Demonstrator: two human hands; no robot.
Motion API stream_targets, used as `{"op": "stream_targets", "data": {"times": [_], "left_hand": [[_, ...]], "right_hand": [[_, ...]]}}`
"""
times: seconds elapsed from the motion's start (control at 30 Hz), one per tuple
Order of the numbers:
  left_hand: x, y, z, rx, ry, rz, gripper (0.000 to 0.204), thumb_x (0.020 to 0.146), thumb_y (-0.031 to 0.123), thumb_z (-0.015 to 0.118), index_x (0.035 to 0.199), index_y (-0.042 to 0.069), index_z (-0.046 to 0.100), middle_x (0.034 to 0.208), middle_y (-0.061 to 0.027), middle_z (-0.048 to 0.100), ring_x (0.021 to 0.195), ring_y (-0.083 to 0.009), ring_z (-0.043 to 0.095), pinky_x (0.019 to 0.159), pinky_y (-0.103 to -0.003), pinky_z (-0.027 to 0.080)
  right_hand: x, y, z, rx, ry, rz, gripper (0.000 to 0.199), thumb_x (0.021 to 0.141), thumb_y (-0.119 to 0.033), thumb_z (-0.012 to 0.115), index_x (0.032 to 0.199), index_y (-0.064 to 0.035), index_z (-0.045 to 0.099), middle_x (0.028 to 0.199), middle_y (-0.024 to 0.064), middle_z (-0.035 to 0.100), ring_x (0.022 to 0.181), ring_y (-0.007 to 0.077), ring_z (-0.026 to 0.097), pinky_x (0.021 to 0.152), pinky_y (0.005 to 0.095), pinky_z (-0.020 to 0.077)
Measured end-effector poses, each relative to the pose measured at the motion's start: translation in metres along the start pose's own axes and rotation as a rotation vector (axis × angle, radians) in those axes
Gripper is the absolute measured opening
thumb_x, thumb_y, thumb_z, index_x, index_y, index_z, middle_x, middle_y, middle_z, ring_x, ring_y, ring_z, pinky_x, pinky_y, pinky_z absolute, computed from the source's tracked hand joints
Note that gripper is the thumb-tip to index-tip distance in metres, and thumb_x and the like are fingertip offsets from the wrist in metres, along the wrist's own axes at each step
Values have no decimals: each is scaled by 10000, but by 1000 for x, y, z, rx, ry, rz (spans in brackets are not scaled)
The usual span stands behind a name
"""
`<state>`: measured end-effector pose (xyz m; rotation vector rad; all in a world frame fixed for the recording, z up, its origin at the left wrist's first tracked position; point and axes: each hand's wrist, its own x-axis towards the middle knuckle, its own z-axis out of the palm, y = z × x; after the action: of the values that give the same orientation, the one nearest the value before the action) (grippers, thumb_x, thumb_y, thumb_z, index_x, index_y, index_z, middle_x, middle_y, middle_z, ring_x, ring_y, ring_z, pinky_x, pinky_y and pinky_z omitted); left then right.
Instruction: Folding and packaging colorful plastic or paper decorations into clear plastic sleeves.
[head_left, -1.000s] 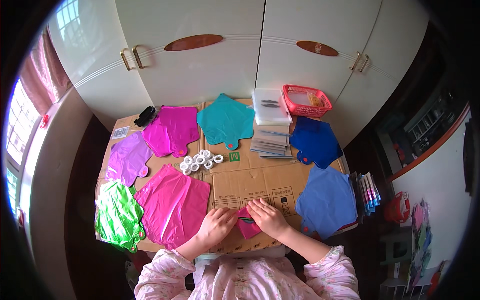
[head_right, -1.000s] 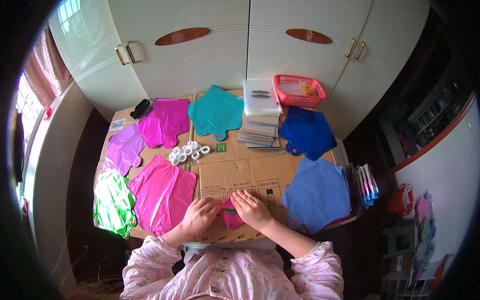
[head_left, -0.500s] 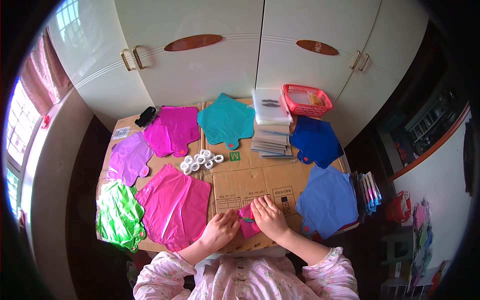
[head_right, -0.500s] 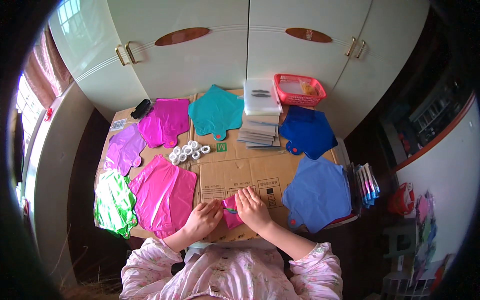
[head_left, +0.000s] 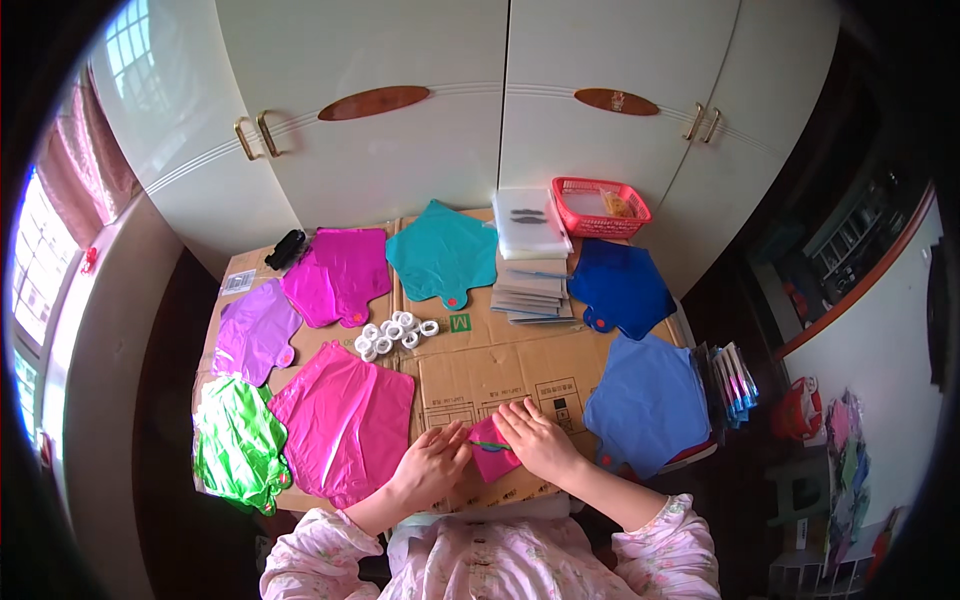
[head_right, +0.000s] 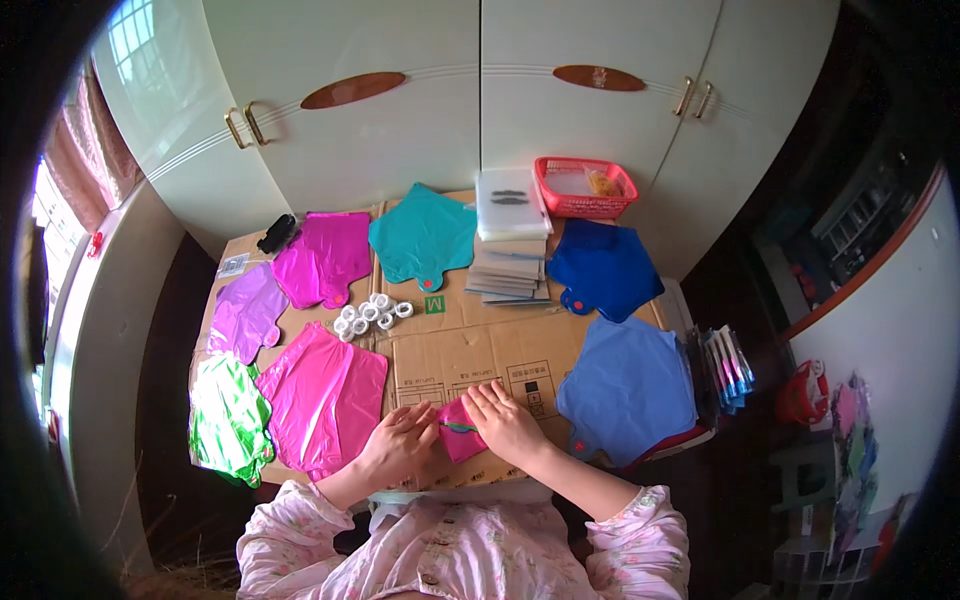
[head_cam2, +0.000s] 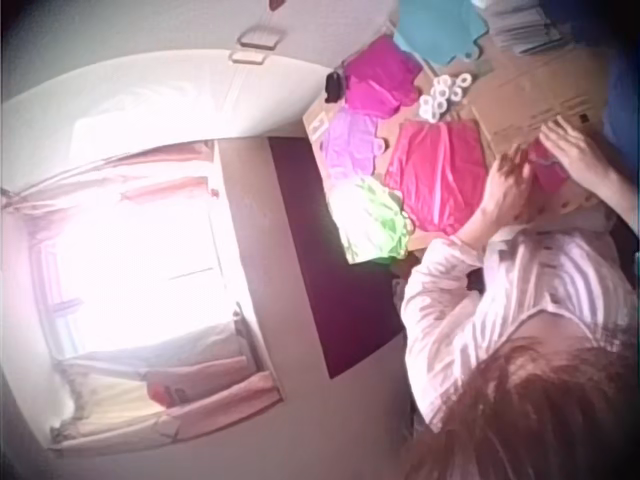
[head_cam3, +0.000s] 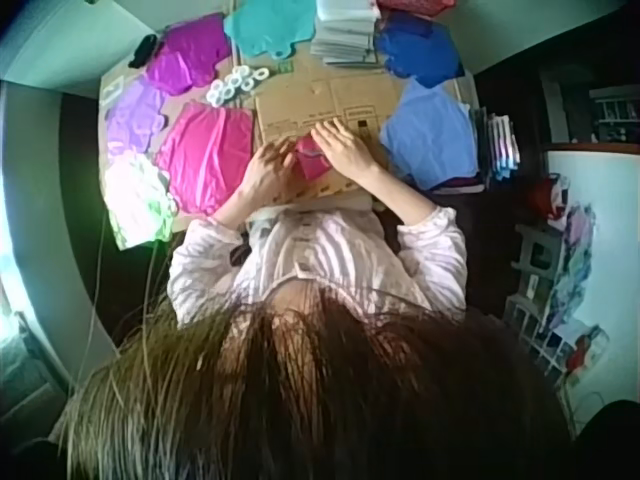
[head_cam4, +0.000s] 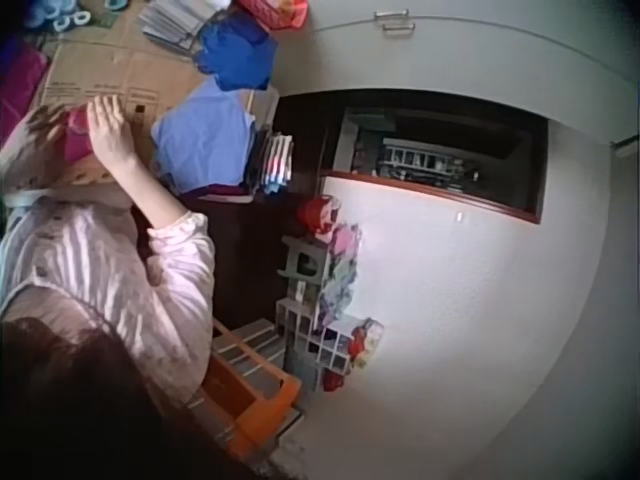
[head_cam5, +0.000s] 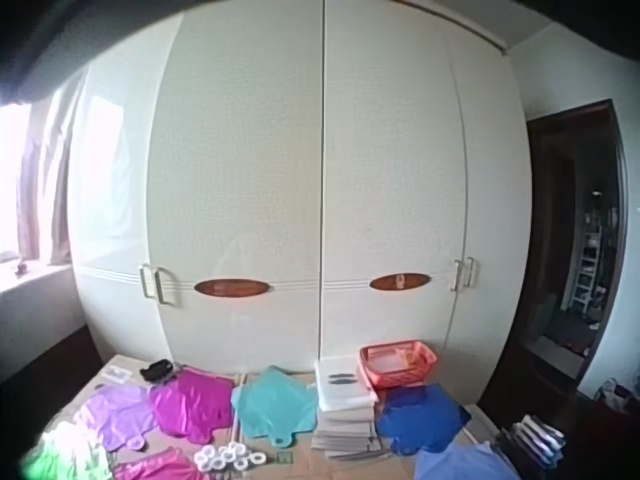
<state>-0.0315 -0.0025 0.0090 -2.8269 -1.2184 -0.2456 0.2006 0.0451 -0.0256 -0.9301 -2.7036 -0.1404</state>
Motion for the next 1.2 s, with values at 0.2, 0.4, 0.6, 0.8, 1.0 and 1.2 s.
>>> {"op": "stream_targets", "data": {"times": [0.2,0.4,0.6,0.8,1.0,1.2], "left_hand": [[21,-44,-17,-249,2,-24,118,766,113,579,877,88,611,871,-59,662,842,-216,645,760,-382,464],[126,-95,-3,-93,234,8,58,758,143,589,719,102,574,732,-38,587,767,-234,593,678,-411,448],[197,-96,38,-105,245,-49,70,772,165,592,755,108,628,787,-47,627,869,-242,614,741,-391,479],[220,-99,56,-36,73,-49,98,783,153,559,765,104,642,767,-59,654,821,-247,636,754,-395,490],[223,-96,48,59,180,76,113,791,128,538,761,105,644,757,-77,658,785,-258,641,714,-398,501],[227,-102,42,-78,95,-36,100,757,100,556,725,97,651,723,-99,660,724,-268,662,646,-385,520]], "right_hand": [[0,-3,-6,-67,-68,-27,479,863,-140,466,1330,-37,442,1370,142,440,1152,308,534,1072,465,328],[-5,-11,-9,-75,-62,-7,504,855,-169,473,1351,-89,440,1344,127,472,1170,378,501,1046,488,343],[-16,-20,-13,135,-58,72,582,796,-238,537,1292,53,452,1335,190,480,1299,321,394,1110,439,262],[-24,-26,-22,291,-119,117,855,752,-499,622,1346,64,377,1390,234,396,1325,349,347,1126,427,239],[-28,-33,-26,243,-194,115,955,732,-583,617,1367,74,338,1411,239,365,1333,354,335,1128,427,233],[-39,-42,-33,176,-218,72,906,730,-537,633,1353,66,367,1398,228,392,1307,338,379,1116,426,259]]}}
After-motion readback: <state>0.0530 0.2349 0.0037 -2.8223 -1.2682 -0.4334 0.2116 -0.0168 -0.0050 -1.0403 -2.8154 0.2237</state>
